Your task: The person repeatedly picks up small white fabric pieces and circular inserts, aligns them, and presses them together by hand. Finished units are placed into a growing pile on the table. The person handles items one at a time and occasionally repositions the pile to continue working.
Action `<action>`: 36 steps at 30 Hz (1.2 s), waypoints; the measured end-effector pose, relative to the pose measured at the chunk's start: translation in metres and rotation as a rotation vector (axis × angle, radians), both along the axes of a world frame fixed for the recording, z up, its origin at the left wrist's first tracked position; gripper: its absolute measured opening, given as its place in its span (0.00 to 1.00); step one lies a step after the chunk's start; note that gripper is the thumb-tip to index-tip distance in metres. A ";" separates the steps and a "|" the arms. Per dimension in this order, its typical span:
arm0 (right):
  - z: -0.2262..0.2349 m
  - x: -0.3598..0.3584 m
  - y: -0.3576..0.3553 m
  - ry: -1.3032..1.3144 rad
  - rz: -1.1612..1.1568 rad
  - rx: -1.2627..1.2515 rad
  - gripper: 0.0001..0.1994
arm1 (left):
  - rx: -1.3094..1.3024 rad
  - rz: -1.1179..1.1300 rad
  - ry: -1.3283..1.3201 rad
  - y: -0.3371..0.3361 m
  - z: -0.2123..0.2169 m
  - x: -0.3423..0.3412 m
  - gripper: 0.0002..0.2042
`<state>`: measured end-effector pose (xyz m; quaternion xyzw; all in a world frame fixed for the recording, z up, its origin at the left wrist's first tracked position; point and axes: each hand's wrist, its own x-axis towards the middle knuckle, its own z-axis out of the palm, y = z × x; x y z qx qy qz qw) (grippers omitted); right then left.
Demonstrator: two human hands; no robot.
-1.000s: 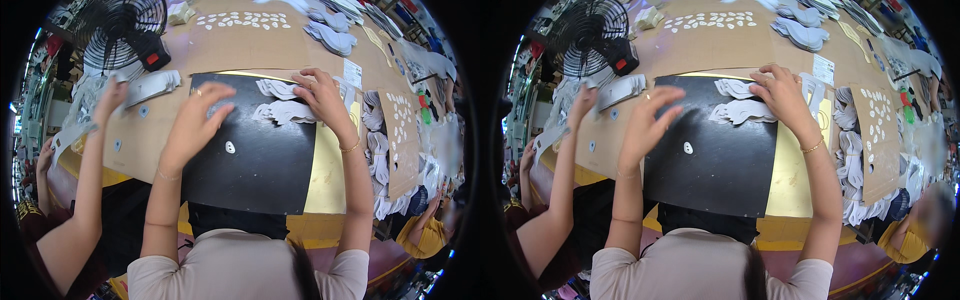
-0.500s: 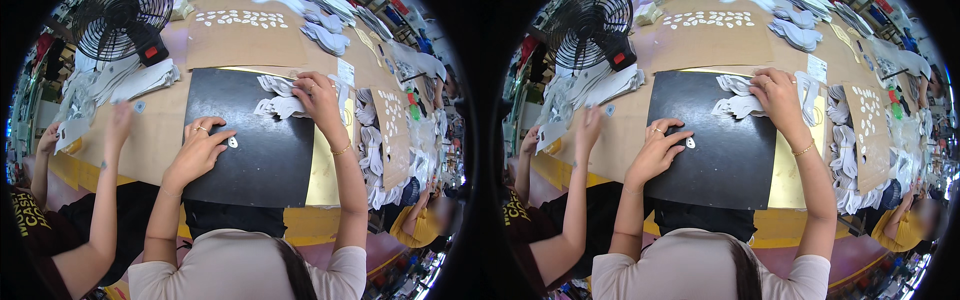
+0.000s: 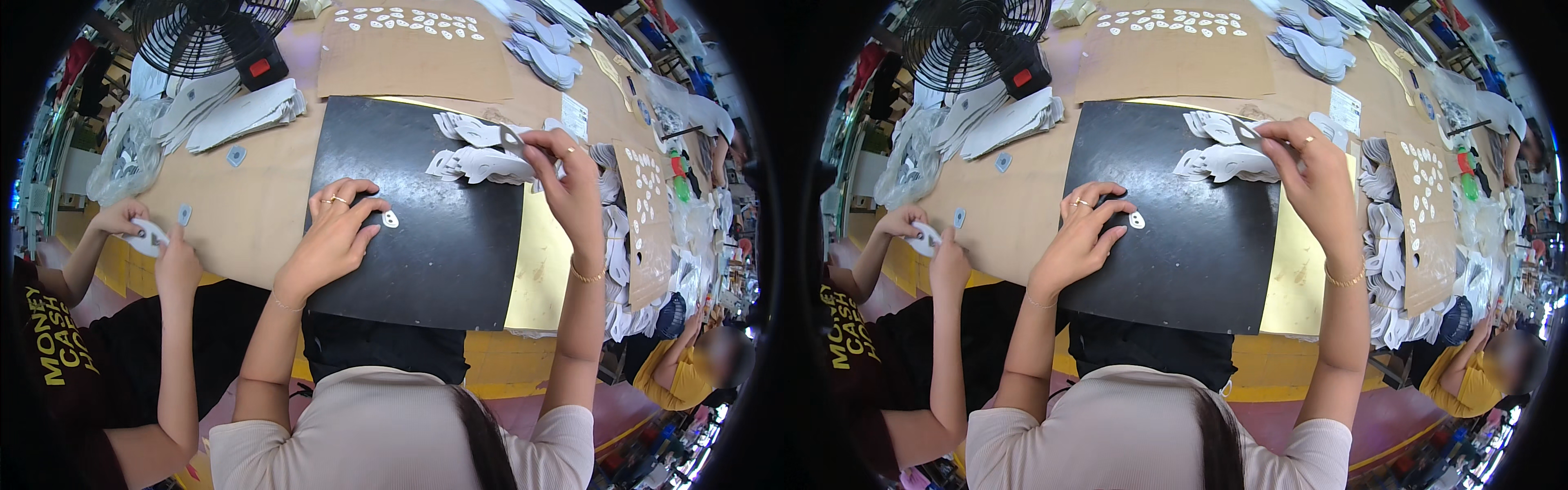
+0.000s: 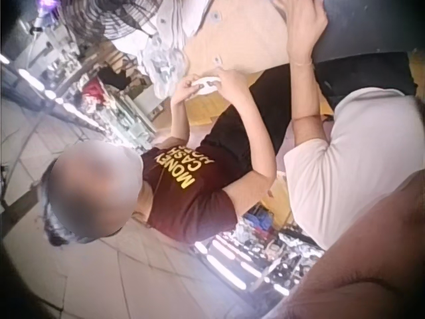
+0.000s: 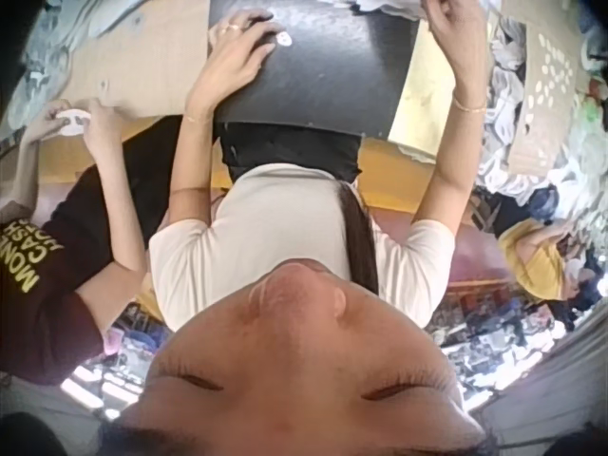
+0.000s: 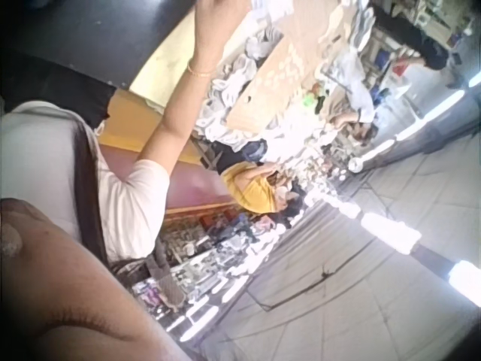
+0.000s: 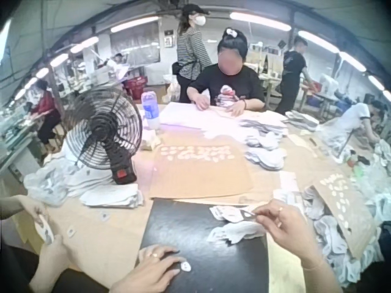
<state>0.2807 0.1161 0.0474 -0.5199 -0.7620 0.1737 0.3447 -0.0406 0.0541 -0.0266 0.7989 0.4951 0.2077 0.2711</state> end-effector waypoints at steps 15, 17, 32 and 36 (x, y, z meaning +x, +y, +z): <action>-0.007 -0.045 -0.067 0.078 0.376 -0.603 0.07 | 0.015 0.158 -0.131 -0.029 0.000 0.008 0.15; -0.022 -0.058 -0.057 0.033 0.371 -0.655 0.08 | -0.023 0.190 -0.215 -0.031 -0.002 0.006 0.15; -0.042 -0.091 0.013 -0.135 0.691 -0.558 0.08 | -0.061 0.297 -0.163 -0.033 0.001 0.014 0.05; -0.043 -0.093 0.024 -0.193 0.709 -0.616 0.08 | -0.016 0.323 -0.123 -0.030 -0.001 0.019 0.05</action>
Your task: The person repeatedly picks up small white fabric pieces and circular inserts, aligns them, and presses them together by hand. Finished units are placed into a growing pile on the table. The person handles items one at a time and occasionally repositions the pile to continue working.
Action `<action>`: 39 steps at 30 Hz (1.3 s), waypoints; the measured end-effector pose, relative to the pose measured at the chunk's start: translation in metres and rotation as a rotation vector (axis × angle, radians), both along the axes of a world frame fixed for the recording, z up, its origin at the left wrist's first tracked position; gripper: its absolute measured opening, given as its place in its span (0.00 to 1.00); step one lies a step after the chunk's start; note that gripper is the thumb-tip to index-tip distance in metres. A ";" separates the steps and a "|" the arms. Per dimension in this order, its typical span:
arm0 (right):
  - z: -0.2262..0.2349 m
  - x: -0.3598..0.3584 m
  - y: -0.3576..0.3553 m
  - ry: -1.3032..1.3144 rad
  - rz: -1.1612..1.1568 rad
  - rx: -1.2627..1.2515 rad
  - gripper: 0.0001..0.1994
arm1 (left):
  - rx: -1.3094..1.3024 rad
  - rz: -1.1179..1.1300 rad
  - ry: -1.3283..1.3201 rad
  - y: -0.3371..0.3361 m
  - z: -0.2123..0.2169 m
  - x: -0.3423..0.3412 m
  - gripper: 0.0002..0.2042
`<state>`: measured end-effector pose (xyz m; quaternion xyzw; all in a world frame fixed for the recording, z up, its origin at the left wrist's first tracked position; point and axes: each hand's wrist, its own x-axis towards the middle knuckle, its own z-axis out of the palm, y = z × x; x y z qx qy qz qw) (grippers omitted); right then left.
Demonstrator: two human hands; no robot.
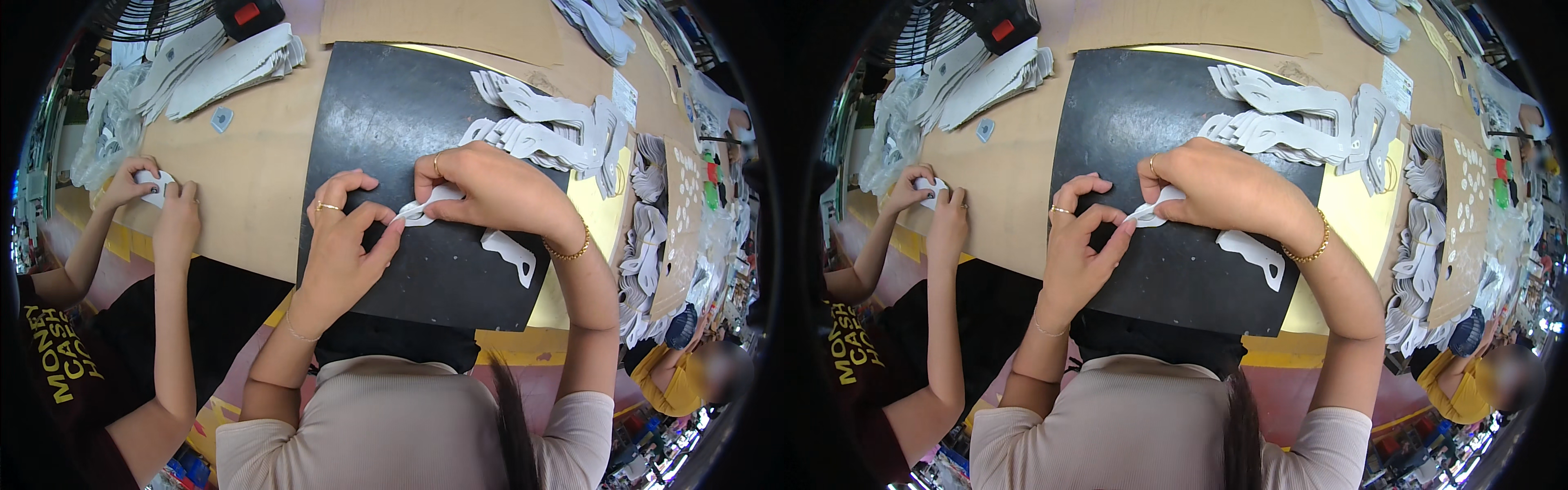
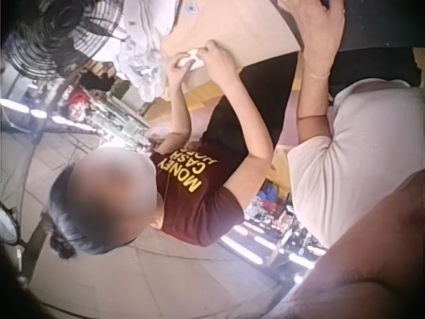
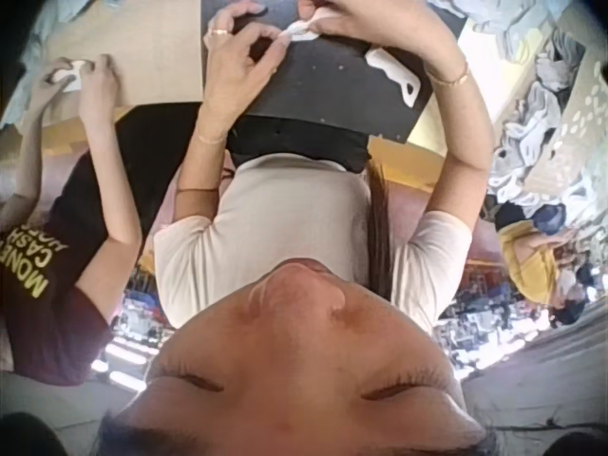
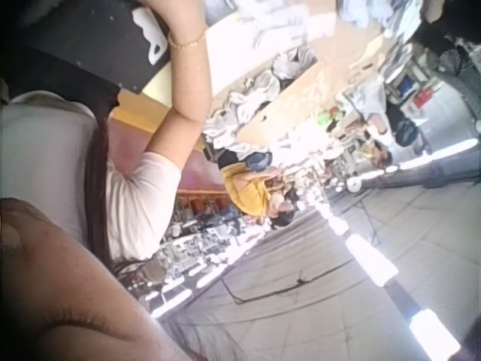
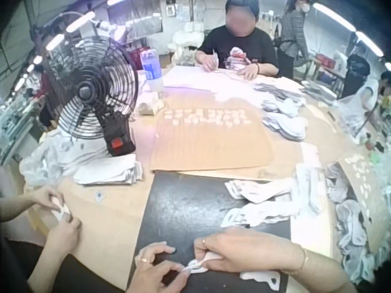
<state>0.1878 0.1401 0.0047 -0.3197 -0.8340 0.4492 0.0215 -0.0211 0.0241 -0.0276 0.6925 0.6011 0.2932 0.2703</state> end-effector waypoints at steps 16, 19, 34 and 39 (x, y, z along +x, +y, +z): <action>0.007 -0.012 0.012 -0.120 0.088 0.006 0.10 | -0.005 0.003 0.070 0.000 0.002 0.002 0.05; 0.005 -0.011 0.012 -0.131 0.081 -0.016 0.09 | -0.013 -0.005 0.071 0.002 0.003 0.003 0.05; 0.002 -0.010 0.012 -0.071 0.092 0.053 0.08 | -0.001 -0.001 0.079 0.003 0.003 0.005 0.05; 0.001 -0.010 0.011 -0.067 0.084 0.046 0.09 | -0.004 0.005 0.079 0.003 0.003 0.006 0.05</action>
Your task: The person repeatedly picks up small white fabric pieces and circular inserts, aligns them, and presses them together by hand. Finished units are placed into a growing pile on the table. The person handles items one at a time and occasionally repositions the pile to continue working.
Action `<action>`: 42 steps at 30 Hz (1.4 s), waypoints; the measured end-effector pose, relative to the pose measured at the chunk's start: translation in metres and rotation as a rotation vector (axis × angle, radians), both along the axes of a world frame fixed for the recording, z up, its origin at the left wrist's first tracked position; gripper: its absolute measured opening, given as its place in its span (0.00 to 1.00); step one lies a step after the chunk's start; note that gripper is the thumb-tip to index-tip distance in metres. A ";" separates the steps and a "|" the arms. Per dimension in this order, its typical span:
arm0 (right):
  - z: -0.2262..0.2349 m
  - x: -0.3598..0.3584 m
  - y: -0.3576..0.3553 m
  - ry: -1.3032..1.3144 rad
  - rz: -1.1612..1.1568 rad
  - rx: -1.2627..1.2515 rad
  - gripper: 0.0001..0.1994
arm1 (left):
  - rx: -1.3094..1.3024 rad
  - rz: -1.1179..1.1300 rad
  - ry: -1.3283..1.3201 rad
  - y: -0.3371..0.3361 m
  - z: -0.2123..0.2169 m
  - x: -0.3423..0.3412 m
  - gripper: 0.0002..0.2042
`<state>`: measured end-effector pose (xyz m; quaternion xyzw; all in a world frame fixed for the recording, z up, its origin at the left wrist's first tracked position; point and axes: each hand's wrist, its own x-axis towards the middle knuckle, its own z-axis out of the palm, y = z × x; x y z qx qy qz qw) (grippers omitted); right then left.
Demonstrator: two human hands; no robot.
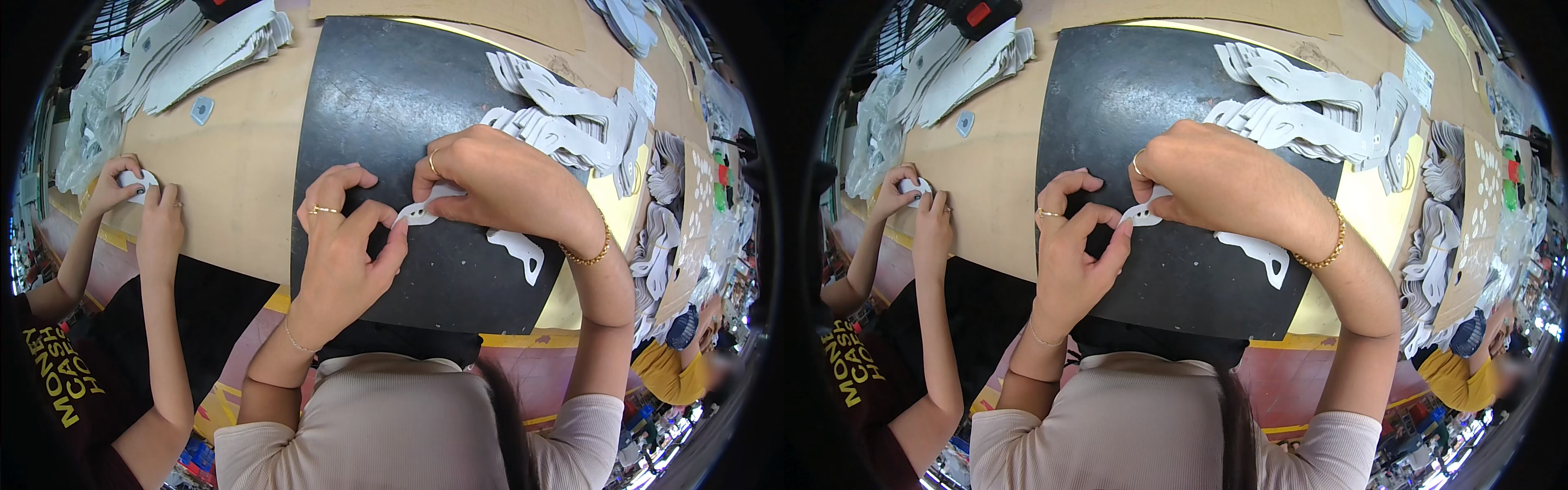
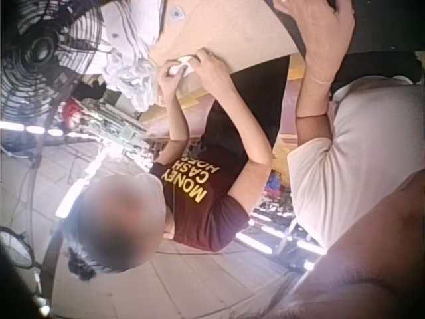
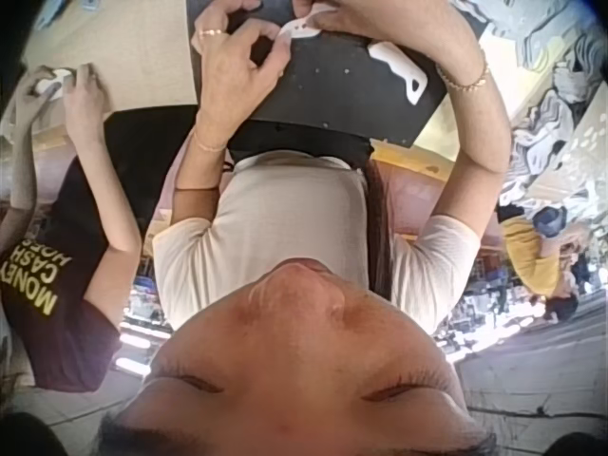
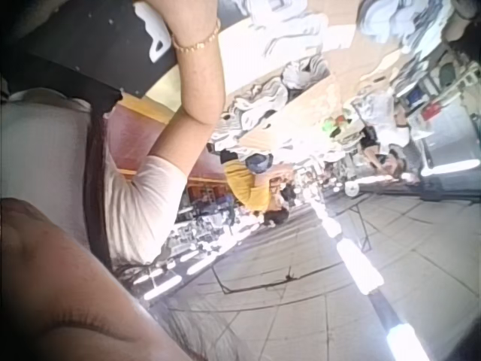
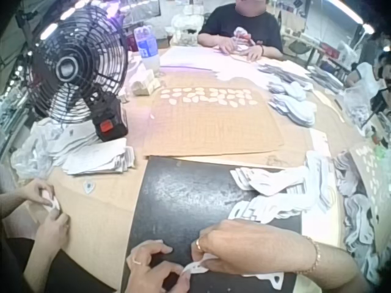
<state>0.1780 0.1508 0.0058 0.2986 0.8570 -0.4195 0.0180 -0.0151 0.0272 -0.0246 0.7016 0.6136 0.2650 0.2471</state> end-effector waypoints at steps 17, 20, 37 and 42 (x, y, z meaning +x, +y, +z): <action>-0.003 0.002 -0.005 0.033 -0.026 0.053 0.08 | 0.220 0.021 -0.086 -0.022 -0.015 0.001 0.14; -0.003 0.002 -0.003 0.028 -0.024 0.028 0.07 | 0.269 -0.171 -0.074 -0.041 -0.009 0.004 0.14; -0.003 0.001 -0.004 0.005 -0.023 0.046 0.09 | 0.330 -0.246 0.345 -0.035 0.003 0.036 0.08; -0.005 0.002 -0.002 0.020 -0.023 0.036 0.09 | 0.339 -0.247 0.354 -0.035 0.002 0.036 0.08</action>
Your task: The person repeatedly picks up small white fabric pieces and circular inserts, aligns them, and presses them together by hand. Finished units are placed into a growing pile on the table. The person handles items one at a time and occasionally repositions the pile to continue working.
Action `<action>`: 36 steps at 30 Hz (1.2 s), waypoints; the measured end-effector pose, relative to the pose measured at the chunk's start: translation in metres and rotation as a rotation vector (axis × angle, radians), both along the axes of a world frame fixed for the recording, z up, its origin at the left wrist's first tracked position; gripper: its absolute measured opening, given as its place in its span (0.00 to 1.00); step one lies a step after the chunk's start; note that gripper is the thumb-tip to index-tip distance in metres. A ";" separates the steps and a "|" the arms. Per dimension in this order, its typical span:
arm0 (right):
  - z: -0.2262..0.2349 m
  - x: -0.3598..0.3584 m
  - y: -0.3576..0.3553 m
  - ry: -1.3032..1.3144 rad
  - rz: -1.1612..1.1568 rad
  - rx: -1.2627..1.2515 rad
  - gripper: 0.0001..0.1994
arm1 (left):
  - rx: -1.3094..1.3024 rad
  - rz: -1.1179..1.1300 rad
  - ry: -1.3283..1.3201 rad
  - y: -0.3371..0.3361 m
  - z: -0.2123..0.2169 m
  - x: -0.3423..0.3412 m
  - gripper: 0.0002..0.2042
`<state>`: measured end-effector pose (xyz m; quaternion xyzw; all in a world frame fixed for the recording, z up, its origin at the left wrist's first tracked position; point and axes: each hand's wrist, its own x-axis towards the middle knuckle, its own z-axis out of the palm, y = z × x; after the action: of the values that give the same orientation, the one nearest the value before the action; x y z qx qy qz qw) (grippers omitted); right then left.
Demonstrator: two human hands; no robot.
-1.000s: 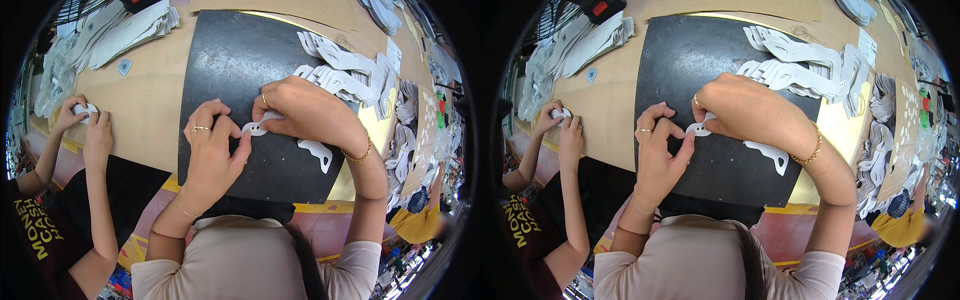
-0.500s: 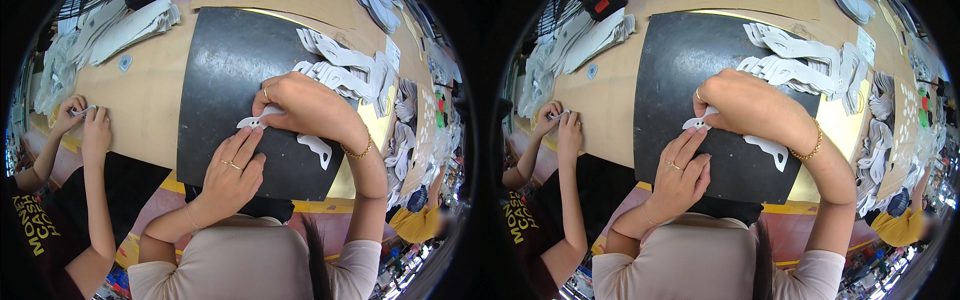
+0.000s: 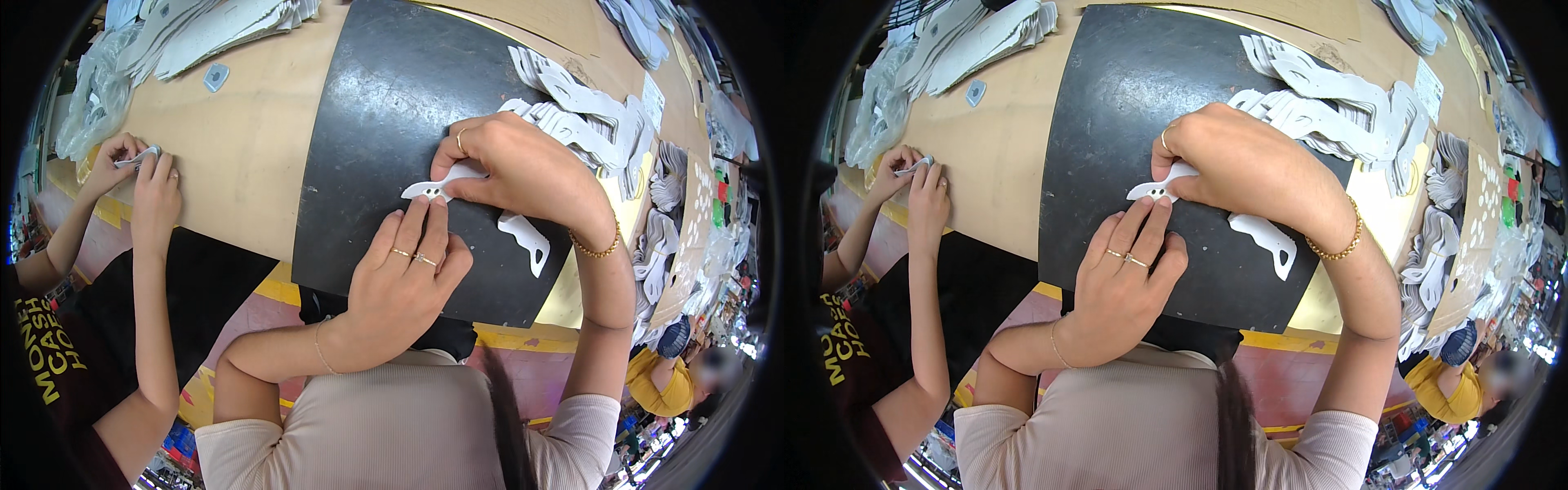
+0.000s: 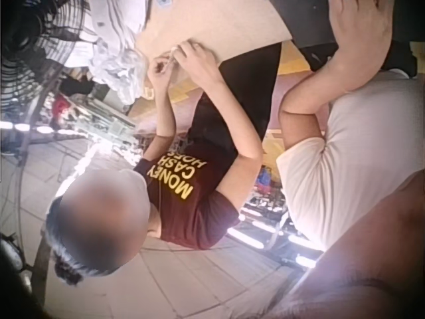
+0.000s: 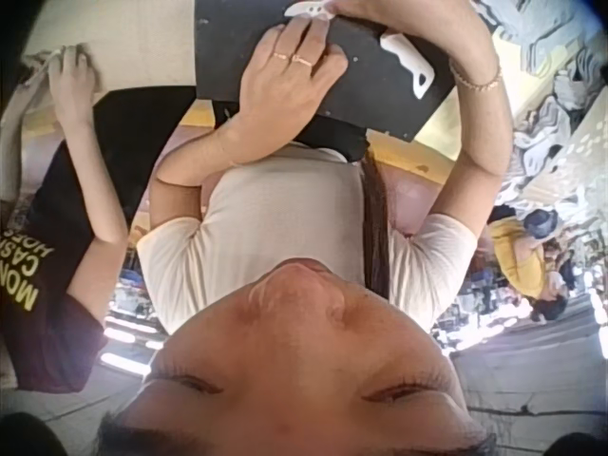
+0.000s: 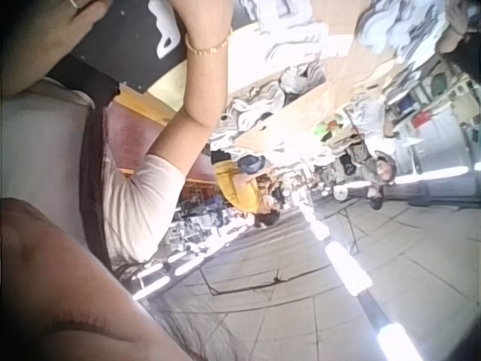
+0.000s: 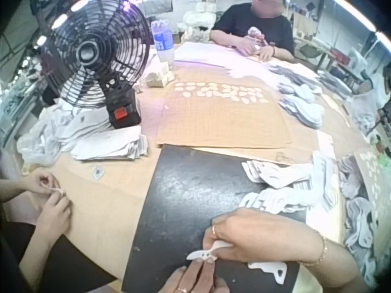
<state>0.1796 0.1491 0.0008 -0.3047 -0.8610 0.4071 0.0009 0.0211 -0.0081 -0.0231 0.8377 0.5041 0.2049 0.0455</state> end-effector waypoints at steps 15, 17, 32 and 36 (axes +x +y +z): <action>-0.002 -0.001 -0.008 -0.017 -0.080 0.011 0.08 | -0.089 0.010 -0.103 -0.007 -0.005 -0.001 0.17; -0.005 0.001 -0.012 0.043 -0.087 0.076 0.08 | -0.117 -0.007 -0.097 -0.007 -0.005 -0.006 0.22; 0.001 0.023 -0.063 0.061 -0.342 0.159 0.05 | -0.173 -0.189 -0.150 -0.005 -0.013 -0.034 0.19; -0.002 0.022 -0.062 0.048 -0.345 0.147 0.05 | -0.164 -0.202 -0.131 -0.004 -0.011 -0.035 0.18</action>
<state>0.2017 0.0876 -0.0010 -0.4372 -0.8232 0.3440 0.1134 -0.0140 -0.0122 -0.0345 0.8624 0.4283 0.2117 0.1672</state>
